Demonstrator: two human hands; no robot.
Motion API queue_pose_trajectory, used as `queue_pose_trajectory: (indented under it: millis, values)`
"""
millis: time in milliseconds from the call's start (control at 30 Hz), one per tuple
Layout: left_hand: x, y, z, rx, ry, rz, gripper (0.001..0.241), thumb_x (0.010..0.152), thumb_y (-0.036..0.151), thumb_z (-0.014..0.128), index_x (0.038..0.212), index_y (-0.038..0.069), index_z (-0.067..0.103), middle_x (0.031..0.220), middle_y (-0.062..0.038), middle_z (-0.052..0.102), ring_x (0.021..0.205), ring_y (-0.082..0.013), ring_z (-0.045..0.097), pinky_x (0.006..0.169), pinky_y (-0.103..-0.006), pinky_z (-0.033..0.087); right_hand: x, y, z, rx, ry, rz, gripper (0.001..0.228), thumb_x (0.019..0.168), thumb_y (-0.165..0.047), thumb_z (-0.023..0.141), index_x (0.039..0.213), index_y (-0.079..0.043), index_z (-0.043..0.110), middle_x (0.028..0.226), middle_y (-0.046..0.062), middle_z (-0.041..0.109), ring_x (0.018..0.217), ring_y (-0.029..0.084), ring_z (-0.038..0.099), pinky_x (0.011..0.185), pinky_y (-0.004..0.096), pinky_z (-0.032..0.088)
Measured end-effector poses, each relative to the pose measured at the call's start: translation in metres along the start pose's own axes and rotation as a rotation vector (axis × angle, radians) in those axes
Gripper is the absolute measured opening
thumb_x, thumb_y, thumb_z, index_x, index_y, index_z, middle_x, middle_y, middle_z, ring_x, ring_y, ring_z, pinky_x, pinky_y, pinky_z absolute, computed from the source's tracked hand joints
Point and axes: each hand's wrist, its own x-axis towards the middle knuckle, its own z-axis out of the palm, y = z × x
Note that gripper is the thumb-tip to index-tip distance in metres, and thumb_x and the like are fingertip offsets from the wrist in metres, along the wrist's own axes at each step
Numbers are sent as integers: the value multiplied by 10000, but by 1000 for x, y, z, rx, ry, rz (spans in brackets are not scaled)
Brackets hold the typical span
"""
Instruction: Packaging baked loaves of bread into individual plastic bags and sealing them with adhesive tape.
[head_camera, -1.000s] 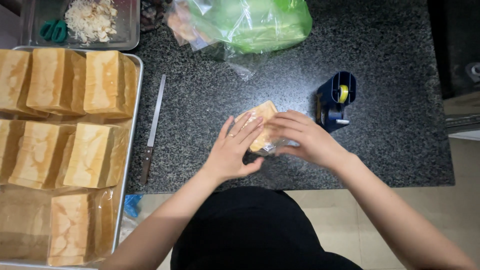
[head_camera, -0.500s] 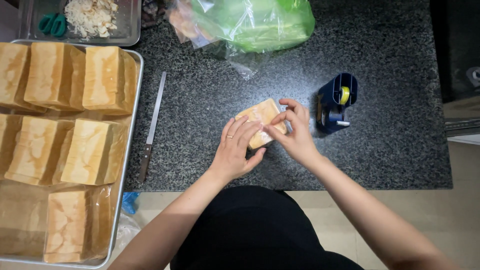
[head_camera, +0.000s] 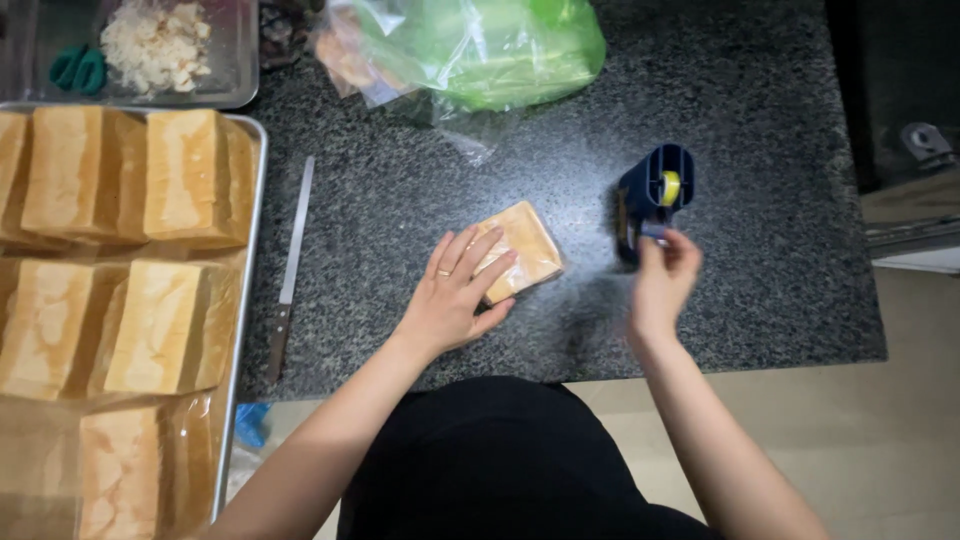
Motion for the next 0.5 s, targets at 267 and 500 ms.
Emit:
queue_pose_trajectory:
  millis: [267,500]
  values:
    - [3,0,-10,-52,-64,36,617,949,472,688,1490,194,580,1610,-86,507,1512,-331,428,1264,-497,277,98,72,-47,-41,-184,729,713,951,-492,776,1479,-104,495,1391,367,449,1100,541,634,803,613,612]
    - [0,-2,-9,-47,-34,41,619,952,485,677,1483,180,591,1601,-104,515,1503,-344,443,1264,-493,298,112,39,-42,143,-98,776,677,877,-256,874,1356,75,529,1189,458,480,978,532,710,751,604,657]
